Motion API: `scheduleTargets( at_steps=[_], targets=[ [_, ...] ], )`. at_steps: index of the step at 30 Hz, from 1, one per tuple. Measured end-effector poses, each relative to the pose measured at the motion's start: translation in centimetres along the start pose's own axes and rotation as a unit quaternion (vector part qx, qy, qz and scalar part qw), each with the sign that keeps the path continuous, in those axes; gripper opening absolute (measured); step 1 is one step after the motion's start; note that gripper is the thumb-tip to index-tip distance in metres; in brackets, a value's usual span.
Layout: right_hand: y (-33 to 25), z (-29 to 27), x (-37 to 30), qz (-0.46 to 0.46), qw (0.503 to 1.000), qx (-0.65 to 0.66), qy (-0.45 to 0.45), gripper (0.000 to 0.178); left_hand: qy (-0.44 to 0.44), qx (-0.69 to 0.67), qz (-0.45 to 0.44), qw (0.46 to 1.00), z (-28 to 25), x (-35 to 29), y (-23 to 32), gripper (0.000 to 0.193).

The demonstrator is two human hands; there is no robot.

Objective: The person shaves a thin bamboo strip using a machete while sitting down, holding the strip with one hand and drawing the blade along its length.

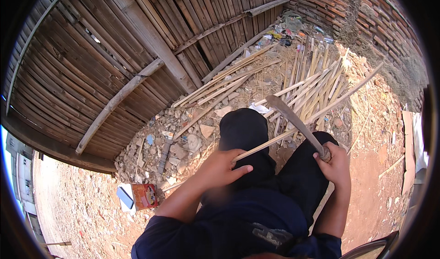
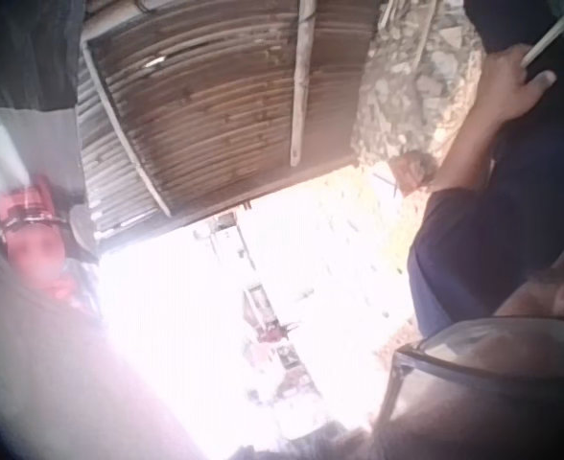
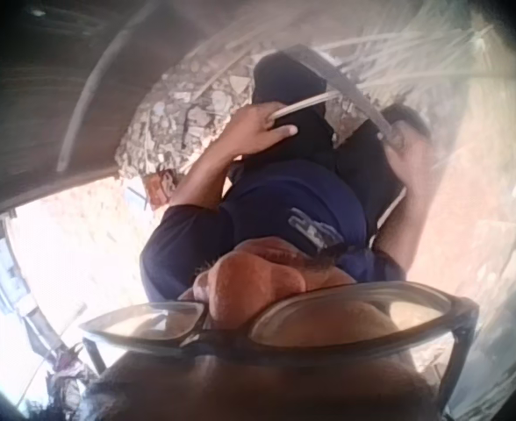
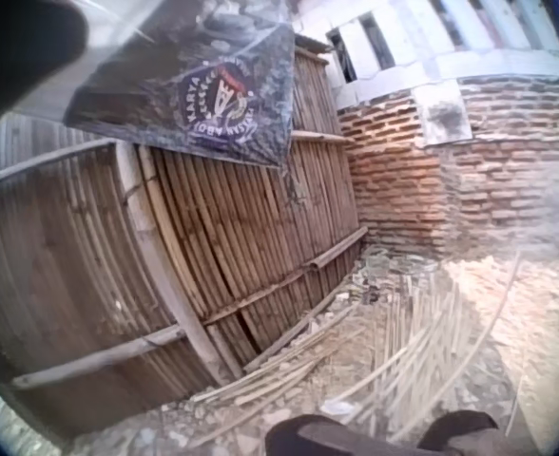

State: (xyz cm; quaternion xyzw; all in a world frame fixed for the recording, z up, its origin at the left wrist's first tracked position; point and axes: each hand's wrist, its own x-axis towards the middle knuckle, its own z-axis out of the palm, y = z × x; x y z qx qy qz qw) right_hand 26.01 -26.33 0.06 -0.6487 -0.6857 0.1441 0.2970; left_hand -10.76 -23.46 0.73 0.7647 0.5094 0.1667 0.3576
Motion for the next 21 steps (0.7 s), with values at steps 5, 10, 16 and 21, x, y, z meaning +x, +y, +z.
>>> scheduleTargets(
  at_steps=[5,10,16,21],
  targets=[
    [-1.4,0.7,0.0,-0.102,0.991,-0.028,-0.082,0.022,0.035,0.076,0.04,0.996,0.7,0.9,-0.4,0.058],
    [1.6,-1.8,1.6,0.077,0.996,-0.017,0.039,0.026,0.049,0.083,-0.003,0.995,-1.4,-1.5,-2.0,0.055],
    [-0.6,0.7,0.7,-0.062,0.997,-0.017,-0.053,0.023,0.047,0.067,0.003,0.997,0.5,-0.4,-1.2,0.054],
    [0.1,0.9,0.1,-0.06,0.993,-0.007,-0.104,0.026,-0.01,0.086,-0.048,0.995,-1.0,-0.5,-0.5,0.056]
  ],
)
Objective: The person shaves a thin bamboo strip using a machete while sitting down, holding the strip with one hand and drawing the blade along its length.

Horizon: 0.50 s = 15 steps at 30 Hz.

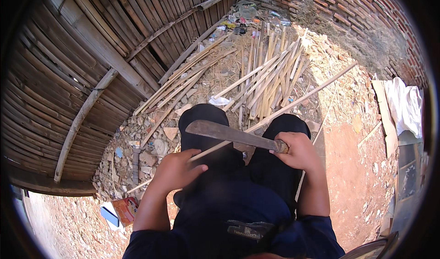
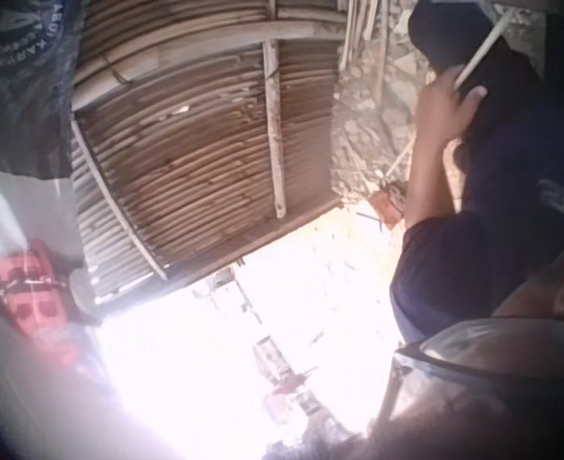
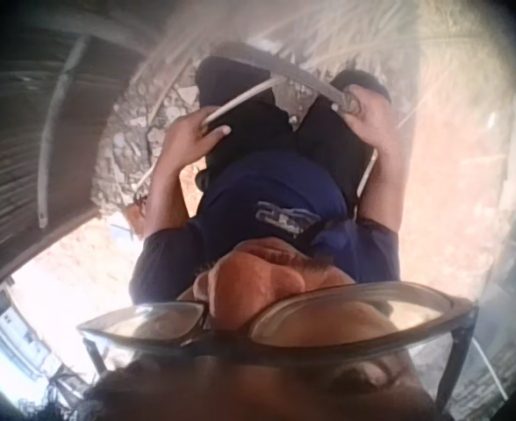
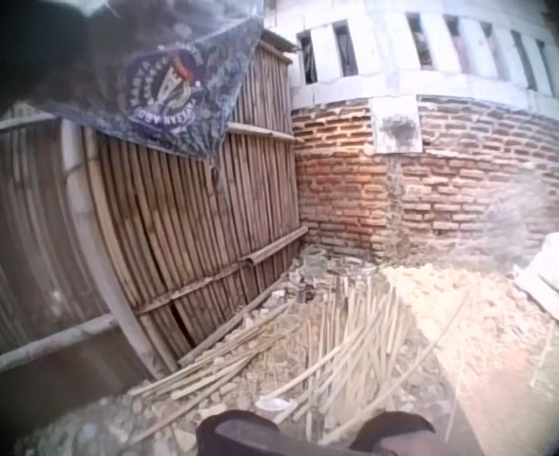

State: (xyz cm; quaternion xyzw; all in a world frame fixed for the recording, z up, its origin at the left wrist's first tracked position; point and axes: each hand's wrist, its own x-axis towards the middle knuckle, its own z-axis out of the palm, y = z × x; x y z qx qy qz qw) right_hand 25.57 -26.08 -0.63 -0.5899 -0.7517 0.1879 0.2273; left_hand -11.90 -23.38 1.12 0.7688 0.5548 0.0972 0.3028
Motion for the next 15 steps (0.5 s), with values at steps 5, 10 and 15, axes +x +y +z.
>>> scheduleTargets(
  at_steps=[5,10,15],
  targets=[
    [1.8,-3.1,-1.2,0.146,0.978,-0.012,0.147,0.027,-0.003,0.005,-0.036,0.999,-1.6,-0.2,-0.3,0.058],
    [0.5,-0.9,-1.0,0.003,0.998,-0.018,0.056,0.029,0.065,-0.032,0.059,0.996,1.1,0.1,-1.2,0.055],
    [0.6,-2.3,-1.5,0.044,0.999,-0.018,0.011,0.028,0.061,-0.018,0.088,0.994,0.2,0.1,-1.2,0.056]
  ],
)
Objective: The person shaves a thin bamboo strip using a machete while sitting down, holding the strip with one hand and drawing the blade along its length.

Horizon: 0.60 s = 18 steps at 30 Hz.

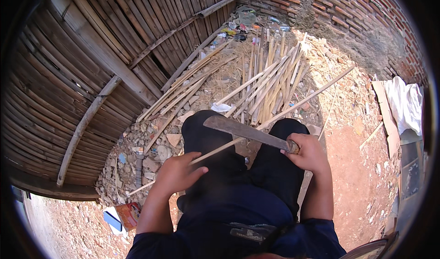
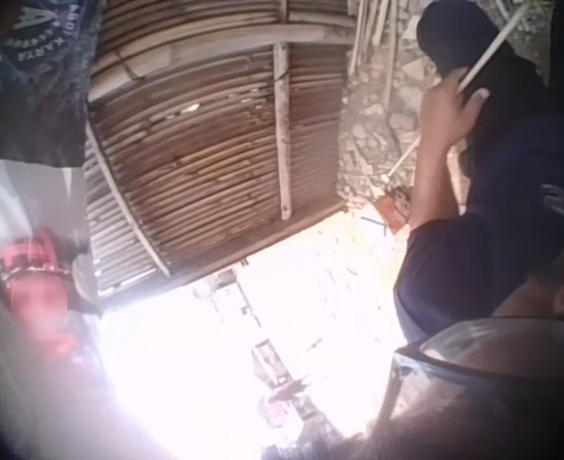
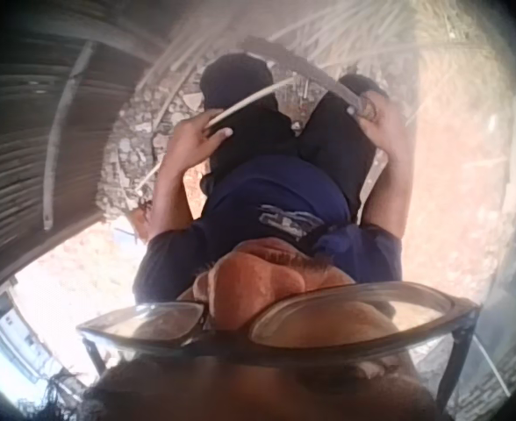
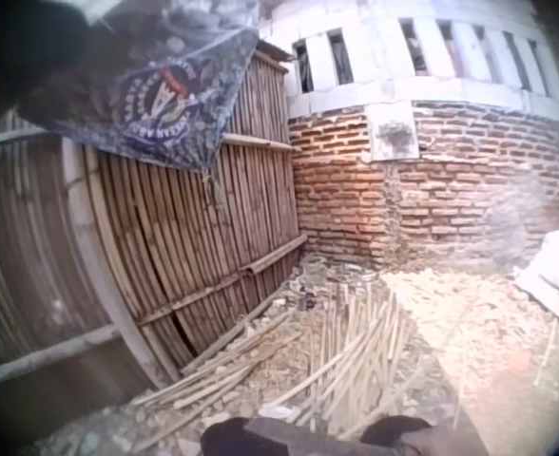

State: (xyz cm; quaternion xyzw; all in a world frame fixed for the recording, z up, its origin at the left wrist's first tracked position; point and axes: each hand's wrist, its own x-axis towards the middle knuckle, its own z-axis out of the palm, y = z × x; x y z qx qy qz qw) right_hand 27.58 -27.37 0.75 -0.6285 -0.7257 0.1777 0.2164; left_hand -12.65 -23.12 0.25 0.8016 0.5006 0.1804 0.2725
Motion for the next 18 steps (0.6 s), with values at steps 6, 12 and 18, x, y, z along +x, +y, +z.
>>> scheduleTargets(
  at_steps=[6,12,18],
  targets=[
    [1.4,-0.7,-0.8,0.088,0.992,0.02,0.092,0.029,0.014,0.012,-0.018,1.0,-0.1,-0.4,-0.4,0.056],
    [0.2,1.2,-0.3,-0.063,0.997,0.014,-0.033,0.028,-0.055,-0.009,-0.021,0.998,0.4,0.7,1.0,0.056],
    [1.4,-2.0,-0.7,0.136,0.98,0.087,0.119,0.024,-0.025,-0.001,-0.011,1.0,-1.0,0.0,0.3,0.059]
  ],
)
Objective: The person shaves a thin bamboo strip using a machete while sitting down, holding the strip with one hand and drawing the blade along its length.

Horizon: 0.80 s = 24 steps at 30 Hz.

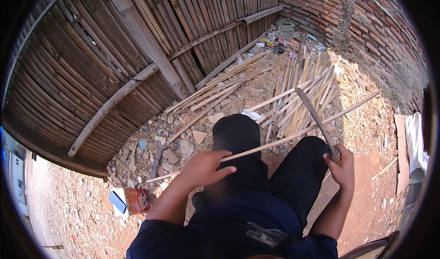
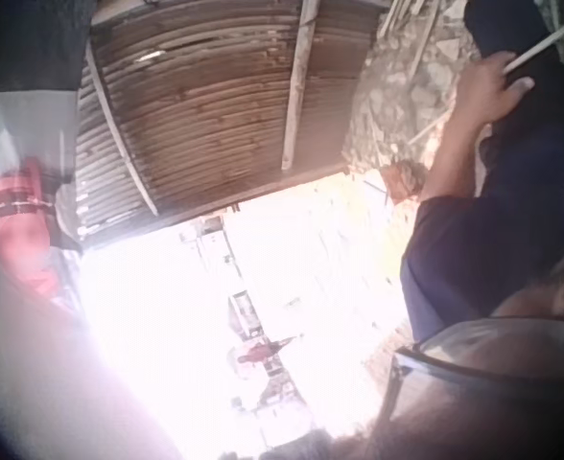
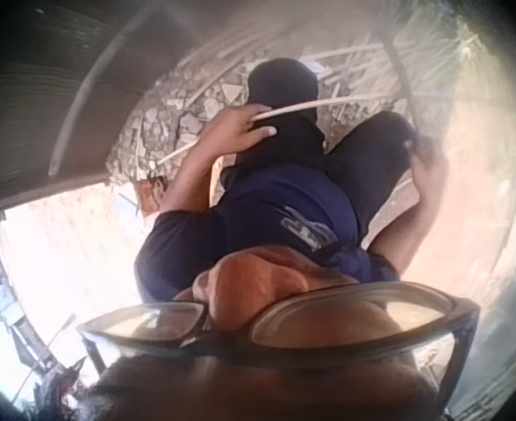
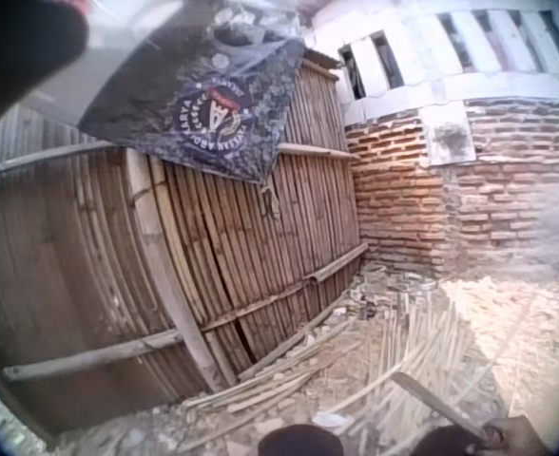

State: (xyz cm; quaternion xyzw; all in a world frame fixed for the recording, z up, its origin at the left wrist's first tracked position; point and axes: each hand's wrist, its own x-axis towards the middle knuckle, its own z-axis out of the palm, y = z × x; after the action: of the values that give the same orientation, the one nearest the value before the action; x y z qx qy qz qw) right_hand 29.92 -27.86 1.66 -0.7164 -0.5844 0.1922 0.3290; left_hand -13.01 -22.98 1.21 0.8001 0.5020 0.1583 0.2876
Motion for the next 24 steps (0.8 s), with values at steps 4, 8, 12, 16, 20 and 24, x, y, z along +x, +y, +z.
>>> scheduleTargets(
  at_steps=[4,8,12,16,20,24],
  targets=[
    [-1.2,1.9,-0.4,-0.058,0.997,-0.034,-0.047,0.026,0.0,-0.007,0.001,1.0,1.4,-0.1,-0.1,0.062],
    [-2.8,3.2,-1.3,-0.149,0.975,-0.1,-0.135,0.029,-0.011,-0.004,0.011,1.0,1.6,0.0,0.8,0.059],
    [-0.6,1.7,-0.1,-0.073,0.993,-0.086,-0.044,0.028,0.03,0.044,-0.007,0.999,1.2,-0.6,-0.5,0.062],
    [-1.0,0.3,0.0,0.038,0.999,-0.026,-0.007,0.029,0.058,0.047,-0.015,0.997,1.5,-1.0,-0.4,0.062],
    [-2.6,4.0,-1.2,-0.124,0.984,-0.098,-0.084,0.029,0.06,0.041,0.004,0.997,3.1,-0.1,0.4,0.062],
    [-2.4,3.9,-1.2,-0.137,0.976,-0.075,-0.149,0.029,0.05,0.054,0.008,0.997,3.2,0.0,0.1,0.062]
  ],
)
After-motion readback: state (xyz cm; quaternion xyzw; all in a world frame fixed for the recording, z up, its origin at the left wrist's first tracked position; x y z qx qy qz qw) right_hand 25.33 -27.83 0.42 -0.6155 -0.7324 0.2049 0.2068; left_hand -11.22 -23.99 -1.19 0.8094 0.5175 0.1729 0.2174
